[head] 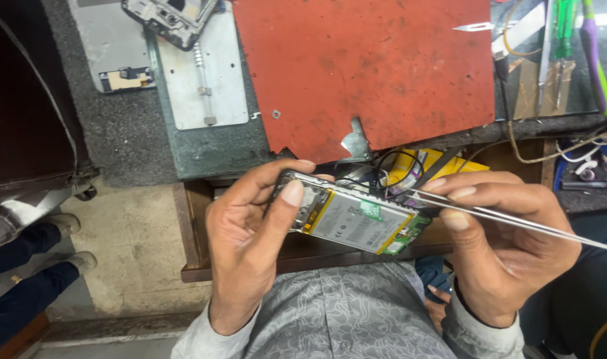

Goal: The person works on a disassembled smartphone at a repair bench, prying and lifting the battery out of the phone body with a metal pry tool and tweezers. They handle the battery, press it back into the frame, reposition the phone, and use tweezers to work on small components near the battery connector.

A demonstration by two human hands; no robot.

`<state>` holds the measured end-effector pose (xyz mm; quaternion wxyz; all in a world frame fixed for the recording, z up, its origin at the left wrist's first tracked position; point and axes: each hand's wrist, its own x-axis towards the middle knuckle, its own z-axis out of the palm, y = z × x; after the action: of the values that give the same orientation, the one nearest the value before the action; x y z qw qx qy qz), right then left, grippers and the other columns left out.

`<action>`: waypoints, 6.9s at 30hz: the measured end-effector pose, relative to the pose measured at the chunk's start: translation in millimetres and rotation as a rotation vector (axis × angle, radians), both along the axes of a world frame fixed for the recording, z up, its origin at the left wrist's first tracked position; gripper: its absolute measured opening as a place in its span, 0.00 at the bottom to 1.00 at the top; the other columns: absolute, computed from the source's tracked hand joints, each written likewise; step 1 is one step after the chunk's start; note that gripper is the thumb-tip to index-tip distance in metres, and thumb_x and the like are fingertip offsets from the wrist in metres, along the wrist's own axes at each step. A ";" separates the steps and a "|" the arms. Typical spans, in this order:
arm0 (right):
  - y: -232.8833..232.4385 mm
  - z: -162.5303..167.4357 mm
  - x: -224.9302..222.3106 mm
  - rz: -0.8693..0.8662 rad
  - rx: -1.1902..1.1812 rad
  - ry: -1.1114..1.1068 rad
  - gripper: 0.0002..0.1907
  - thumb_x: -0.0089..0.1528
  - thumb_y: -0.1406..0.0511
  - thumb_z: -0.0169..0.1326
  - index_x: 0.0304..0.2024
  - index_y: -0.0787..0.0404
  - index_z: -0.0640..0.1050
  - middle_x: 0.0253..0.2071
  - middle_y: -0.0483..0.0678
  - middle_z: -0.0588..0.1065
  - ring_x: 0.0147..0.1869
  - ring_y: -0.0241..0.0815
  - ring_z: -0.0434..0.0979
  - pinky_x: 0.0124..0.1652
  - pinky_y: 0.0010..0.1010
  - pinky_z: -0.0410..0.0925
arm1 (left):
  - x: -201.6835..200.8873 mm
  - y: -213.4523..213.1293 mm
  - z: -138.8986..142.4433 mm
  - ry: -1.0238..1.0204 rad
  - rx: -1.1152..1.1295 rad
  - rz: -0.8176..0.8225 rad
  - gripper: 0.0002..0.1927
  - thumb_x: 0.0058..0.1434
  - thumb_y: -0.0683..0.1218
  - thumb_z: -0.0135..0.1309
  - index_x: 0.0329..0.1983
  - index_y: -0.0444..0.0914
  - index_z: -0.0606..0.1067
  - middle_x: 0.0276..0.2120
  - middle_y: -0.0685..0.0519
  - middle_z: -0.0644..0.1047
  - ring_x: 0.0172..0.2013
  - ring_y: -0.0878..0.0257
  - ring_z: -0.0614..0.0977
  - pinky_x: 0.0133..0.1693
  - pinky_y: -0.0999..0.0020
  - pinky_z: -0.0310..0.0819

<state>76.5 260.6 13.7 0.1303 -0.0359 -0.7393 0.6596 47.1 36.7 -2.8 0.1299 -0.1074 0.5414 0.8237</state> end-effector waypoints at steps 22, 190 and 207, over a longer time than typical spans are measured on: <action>-42.2 16.8 -32.0 0.230 0.258 0.014 0.12 0.58 0.78 0.63 0.43 0.70 0.77 0.42 0.57 0.80 0.47 0.44 0.84 0.50 0.29 0.75 | 2.9 3.7 5.0 0.035 -0.092 -0.091 0.13 0.73 0.39 0.52 0.57 0.28 0.77 0.46 0.49 0.83 0.48 0.70 0.81 0.52 0.75 0.76; -43.2 19.2 -40.8 0.283 0.449 -0.095 0.14 0.54 0.75 0.66 0.42 0.67 0.80 0.42 0.52 0.80 0.48 0.42 0.83 0.51 0.29 0.73 | 0.6 -1.3 7.1 0.256 -0.421 -0.163 0.11 0.67 0.40 0.57 0.52 0.34 0.79 0.44 0.49 0.86 0.45 0.64 0.89 0.46 0.73 0.83; -47.7 20.6 -39.8 0.269 0.453 -0.108 0.14 0.54 0.75 0.66 0.42 0.67 0.79 0.41 0.52 0.80 0.46 0.42 0.82 0.49 0.29 0.73 | -0.1 1.5 2.0 0.216 -0.402 -0.153 0.11 0.66 0.40 0.57 0.51 0.35 0.80 0.42 0.50 0.86 0.45 0.66 0.89 0.47 0.72 0.82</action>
<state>36.7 212.8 34.3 0.0065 0.0575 -0.8722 0.4857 47.0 38.2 -0.8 0.1091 -0.0011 0.7118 0.6938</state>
